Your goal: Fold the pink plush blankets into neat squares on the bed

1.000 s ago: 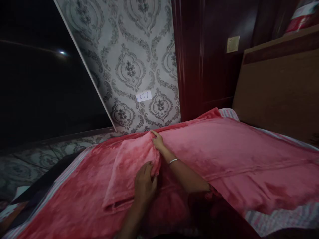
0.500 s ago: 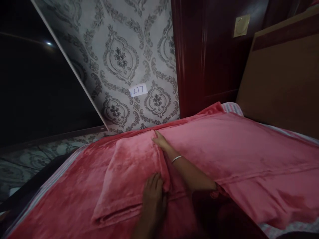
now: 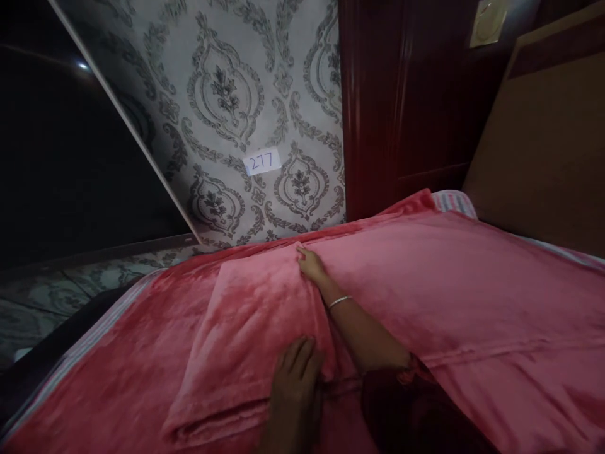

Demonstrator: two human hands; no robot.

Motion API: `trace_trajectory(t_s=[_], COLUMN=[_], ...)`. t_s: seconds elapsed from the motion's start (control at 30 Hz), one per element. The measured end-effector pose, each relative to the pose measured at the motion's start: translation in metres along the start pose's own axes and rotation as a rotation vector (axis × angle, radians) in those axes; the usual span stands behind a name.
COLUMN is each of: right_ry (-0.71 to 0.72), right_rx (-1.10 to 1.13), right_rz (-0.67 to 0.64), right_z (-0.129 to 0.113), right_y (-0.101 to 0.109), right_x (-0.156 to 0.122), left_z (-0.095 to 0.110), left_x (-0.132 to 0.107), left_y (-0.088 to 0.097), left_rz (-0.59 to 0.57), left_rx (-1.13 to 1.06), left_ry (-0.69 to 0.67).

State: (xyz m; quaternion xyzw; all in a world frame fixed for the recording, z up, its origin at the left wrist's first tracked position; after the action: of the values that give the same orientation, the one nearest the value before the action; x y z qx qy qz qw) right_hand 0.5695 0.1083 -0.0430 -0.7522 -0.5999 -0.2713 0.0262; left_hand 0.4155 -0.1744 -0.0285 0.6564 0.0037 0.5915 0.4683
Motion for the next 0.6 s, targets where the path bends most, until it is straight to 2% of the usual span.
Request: trace_trajectory(t_s=[0.23, 0.37, 0.53, 0.6], right_ry=[0.058, 0.097, 0.054, 0.073], right_rx=[0.062, 0.135, 0.18, 0.154], right_rz=[-0.038, -0.011, -0.024, -0.074], right_z=[0.0, -0.004, -0.007, -0.012], right_y=[0.0, 0.004, 0.008, 0.007], right_x=[-0.001, -0.001, -0.004, -0.006], left_z=[0.0, 0.004, 0.002, 0.001], left_x=[0.0, 0.002, 0.001, 0.0], left_y=[0.006, 0.001, 0.007, 0.004], left_rz=[0.03, -0.034, 0.107, 0.084], left_rx=[0.005, 0.016, -0.043, -0.049], left_ry=[-0.002, -0.042, -0.008, 0.013])
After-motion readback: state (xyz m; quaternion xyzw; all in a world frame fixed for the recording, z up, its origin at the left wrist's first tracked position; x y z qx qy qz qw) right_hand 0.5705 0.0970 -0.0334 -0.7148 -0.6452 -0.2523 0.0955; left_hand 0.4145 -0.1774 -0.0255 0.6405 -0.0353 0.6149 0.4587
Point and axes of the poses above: each hand's wrist, its own x-axis towards the middle knuckle, its own y-axis out of the back of the hand, z = x × y, the point moved 7 cm from there along x, towards the middle knuckle, and after that the axes turned 12 degrees about y, right-handed, at the moved point
